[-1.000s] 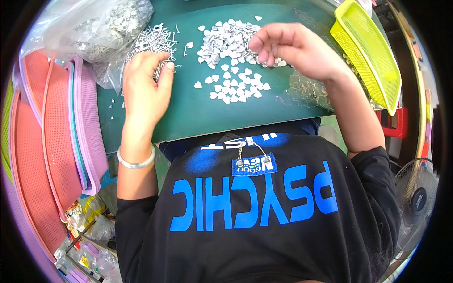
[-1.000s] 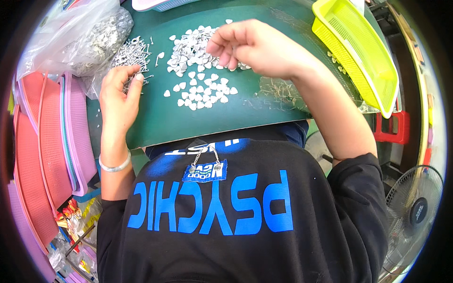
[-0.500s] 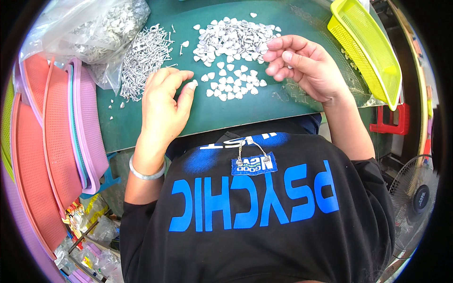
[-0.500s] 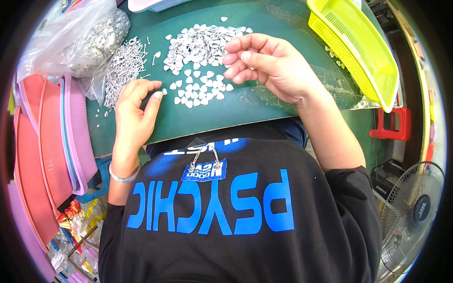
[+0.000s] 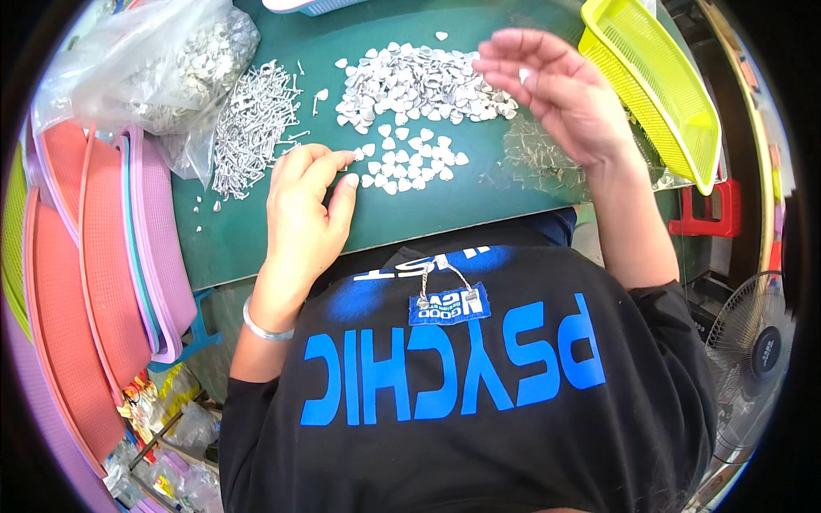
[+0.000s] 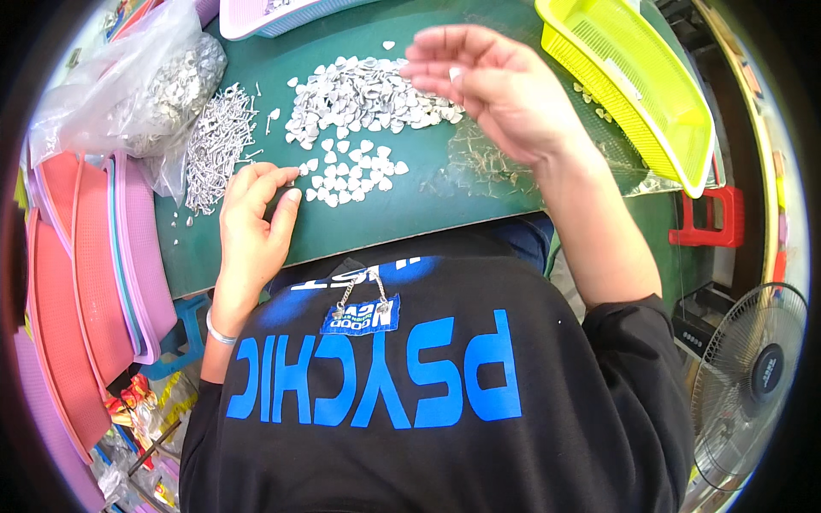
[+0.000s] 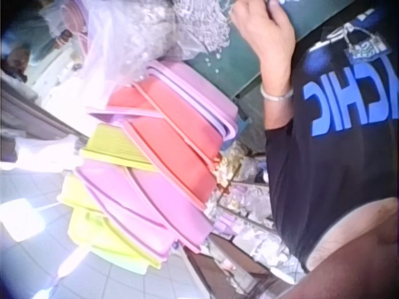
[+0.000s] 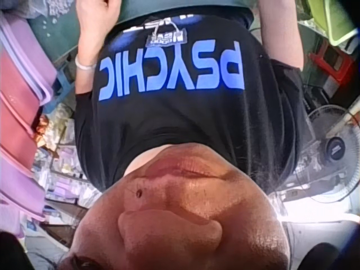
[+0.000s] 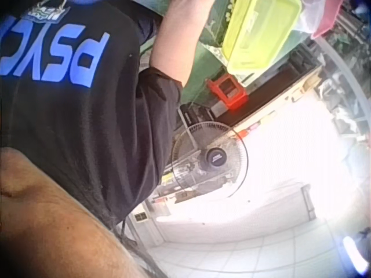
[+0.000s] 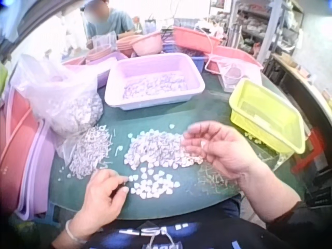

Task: The person sits at a green table and uses both hands to pick up small white heart-shaped pieces and silver pins. They insert the pins into the hearts and place the assembled items into a yellow basket on the right side of the table.

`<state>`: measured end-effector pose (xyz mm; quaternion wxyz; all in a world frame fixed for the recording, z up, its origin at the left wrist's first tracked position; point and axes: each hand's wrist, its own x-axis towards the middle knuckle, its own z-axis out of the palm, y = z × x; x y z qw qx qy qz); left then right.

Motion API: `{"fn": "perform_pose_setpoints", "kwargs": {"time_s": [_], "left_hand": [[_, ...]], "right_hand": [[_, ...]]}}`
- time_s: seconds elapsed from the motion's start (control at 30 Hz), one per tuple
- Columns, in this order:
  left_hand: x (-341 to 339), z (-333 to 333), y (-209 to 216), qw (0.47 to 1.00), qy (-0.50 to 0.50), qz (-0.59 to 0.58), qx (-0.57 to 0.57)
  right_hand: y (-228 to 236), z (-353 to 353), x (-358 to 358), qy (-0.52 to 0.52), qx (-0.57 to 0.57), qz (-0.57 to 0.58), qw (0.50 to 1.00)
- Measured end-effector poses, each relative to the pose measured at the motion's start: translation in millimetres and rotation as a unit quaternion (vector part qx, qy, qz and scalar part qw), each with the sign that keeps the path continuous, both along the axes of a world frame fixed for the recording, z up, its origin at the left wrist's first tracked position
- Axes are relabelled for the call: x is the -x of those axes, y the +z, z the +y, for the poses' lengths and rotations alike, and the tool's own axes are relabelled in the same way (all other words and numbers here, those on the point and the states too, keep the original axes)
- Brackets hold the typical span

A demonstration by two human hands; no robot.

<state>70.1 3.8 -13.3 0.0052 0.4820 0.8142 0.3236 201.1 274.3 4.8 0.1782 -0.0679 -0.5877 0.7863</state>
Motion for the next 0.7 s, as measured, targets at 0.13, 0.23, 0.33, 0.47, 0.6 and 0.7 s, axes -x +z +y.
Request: {"fn": "perform_pose_setpoints", "kwargs": {"time_s": [0.13, 0.23, 0.33, 0.47, 0.6, 0.7], "left_hand": [[-1.8, 0.5, -3.8, 1.0, 0.003, 0.025, -0.003], [-0.7, 3.7, -2.2, 0.999, -0.007, 0.031, -0.008], [-2.0, 1.6, -0.4, 1.0, 0.004, 0.027, 0.014], [-2.4, 3.2, -1.0, 1.0, 0.009, 0.015, -0.004], [-9.6, 2.8, -4.4, 0.999, 0.002, 0.044, -0.018], [-8.6, 11.1, -2.3, 0.999, -0.032, 0.041, -0.016]], "right_hand": [[40.9, 19.0, 47.3, -0.113, -0.104, 0.044, 0.987], [77.0, 53.3, 99.8, -0.171, -0.427, 0.145, 0.876], [64.7, 83.6, 162.4, -0.216, -0.606, 0.142, 0.753], [58.4, 59.4, 141.3, -0.221, -0.685, 0.183, 0.669], [33.4, 24.9, 69.1, -0.11, -0.63, 0.1, 0.762], [12.7, -7.6, 18.3, -0.024, -0.65, 0.051, 0.758]]}}
